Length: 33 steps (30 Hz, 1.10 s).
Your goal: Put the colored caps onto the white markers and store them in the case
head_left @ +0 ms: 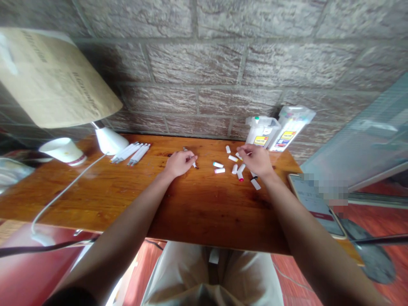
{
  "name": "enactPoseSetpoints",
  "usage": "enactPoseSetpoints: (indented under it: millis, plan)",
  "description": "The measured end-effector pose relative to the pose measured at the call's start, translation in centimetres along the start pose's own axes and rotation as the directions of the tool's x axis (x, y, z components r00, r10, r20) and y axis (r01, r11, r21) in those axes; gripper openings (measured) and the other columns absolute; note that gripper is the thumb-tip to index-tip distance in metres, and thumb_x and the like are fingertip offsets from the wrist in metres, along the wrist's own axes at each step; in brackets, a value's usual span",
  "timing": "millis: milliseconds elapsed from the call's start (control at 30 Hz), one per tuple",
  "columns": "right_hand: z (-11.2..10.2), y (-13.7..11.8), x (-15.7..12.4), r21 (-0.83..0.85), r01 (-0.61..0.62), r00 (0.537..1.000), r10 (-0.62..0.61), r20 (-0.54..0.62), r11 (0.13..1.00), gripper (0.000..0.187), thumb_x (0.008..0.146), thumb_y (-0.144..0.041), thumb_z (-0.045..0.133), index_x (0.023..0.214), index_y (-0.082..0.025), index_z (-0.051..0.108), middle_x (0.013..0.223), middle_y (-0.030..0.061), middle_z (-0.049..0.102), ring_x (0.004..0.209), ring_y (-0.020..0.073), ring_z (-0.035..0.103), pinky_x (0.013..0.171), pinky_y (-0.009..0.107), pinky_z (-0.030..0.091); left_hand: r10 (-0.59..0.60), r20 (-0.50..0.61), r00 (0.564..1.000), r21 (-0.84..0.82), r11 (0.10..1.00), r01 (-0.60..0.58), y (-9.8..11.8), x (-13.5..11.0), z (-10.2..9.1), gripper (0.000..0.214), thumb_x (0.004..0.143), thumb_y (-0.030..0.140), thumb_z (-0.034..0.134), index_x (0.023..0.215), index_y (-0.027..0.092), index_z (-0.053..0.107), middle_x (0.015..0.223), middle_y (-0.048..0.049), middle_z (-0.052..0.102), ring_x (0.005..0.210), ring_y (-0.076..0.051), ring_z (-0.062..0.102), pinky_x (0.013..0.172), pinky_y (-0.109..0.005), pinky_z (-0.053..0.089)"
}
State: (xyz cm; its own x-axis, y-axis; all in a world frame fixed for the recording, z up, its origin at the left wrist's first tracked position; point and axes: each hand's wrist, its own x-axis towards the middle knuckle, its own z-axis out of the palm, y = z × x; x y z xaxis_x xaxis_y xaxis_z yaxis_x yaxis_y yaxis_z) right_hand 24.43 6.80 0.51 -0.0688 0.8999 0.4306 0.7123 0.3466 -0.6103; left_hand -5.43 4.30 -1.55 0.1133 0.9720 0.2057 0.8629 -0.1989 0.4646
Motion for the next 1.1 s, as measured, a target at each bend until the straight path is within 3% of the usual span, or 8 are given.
enactPoseSetpoints:
  millis: [200,333,433,633,767,1100]
  plan:
    - [1.5,0.1,-0.6,-0.08,0.107,0.981,-0.092,0.168,0.991,0.027,0.092,-0.035,0.057,0.078,-0.022,0.077,0.071,0.0032,0.076,0.064,0.0173,0.067,0.062,0.027,0.047,0.012,-0.001,1.0,0.017,1.0,-0.012,0.1,0.0,-0.1,0.039,0.094,0.05,0.048,0.075,0.023,0.069,0.075,-0.0023,0.073,0.07,-0.018,0.064,0.064,-0.028,0.039]
    - [1.7,-1.3,-1.1,-0.121,0.117,0.987,-0.101,0.128,0.986,0.026,0.093,-0.033,0.056,0.082,-0.021,0.076,0.077,0.0047,0.077,0.066,0.0184,0.068,0.065,0.029,0.047,0.021,-0.003,1.0,0.03,0.999,-0.021,0.3,-0.1,-0.1,0.042,0.095,0.051,0.044,0.073,0.023,0.067,0.074,-0.0031,0.07,0.072,-0.018,0.063,0.066,-0.028,0.039]
    - [1.8,-2.8,-1.8,-0.057,0.2,0.974,-0.193,0.118,0.978,0.027,0.096,-0.033,0.054,0.083,-0.022,0.074,0.08,0.0047,0.077,0.069,0.0177,0.068,0.069,0.029,0.047,0.03,0.001,1.0,0.024,0.999,-0.03,0.4,0.0,0.0,0.042,0.095,0.05,0.044,0.073,0.023,0.066,0.074,-0.0028,0.07,0.072,-0.018,0.063,0.066,-0.028,0.039]
    - [2.8,-4.7,-3.4,0.009,0.344,0.846,-0.315,0.43,0.939,0.006,0.09,-0.024,0.066,0.088,-0.021,0.072,0.088,0.0049,0.075,0.081,0.0192,0.068,0.076,0.029,0.048,0.033,0.016,0.999,0.027,0.999,-0.033,0.7,0.0,-0.2,0.04,0.095,0.048,0.045,0.073,0.023,0.068,0.072,-0.0025,0.07,0.069,-0.018,0.061,0.066,-0.028,0.039]
    - [3.1,-4.3,-3.5,0.02,0.339,0.811,-0.303,0.501,0.941,0.007,0.09,-0.024,0.068,0.093,-0.019,0.071,0.09,0.005,0.074,0.082,0.018,0.067,0.078,0.029,0.047,0.031,0.013,0.999,0.024,0.999,-0.031,0.6,0.0,-0.1,0.039,0.094,0.049,0.046,0.077,0.023,0.069,0.075,-0.0024,0.072,0.071,-0.018,0.062,0.067,-0.028,0.04]
    - [3.0,-4.2,-3.3,0.045,0.305,0.794,-0.28,0.539,0.951,0.011,0.091,-0.025,0.068,0.099,-0.018,0.073,0.088,0.0034,0.075,0.076,0.0144,0.065,0.074,0.026,0.046,0.015,0.015,1.0,0.016,1.0,-0.015,0.4,0.0,-0.1,0.038,0.093,0.051,0.048,0.084,0.023,0.071,0.078,-0.0027,0.073,0.072,-0.018,0.063,0.066,-0.028,0.039]
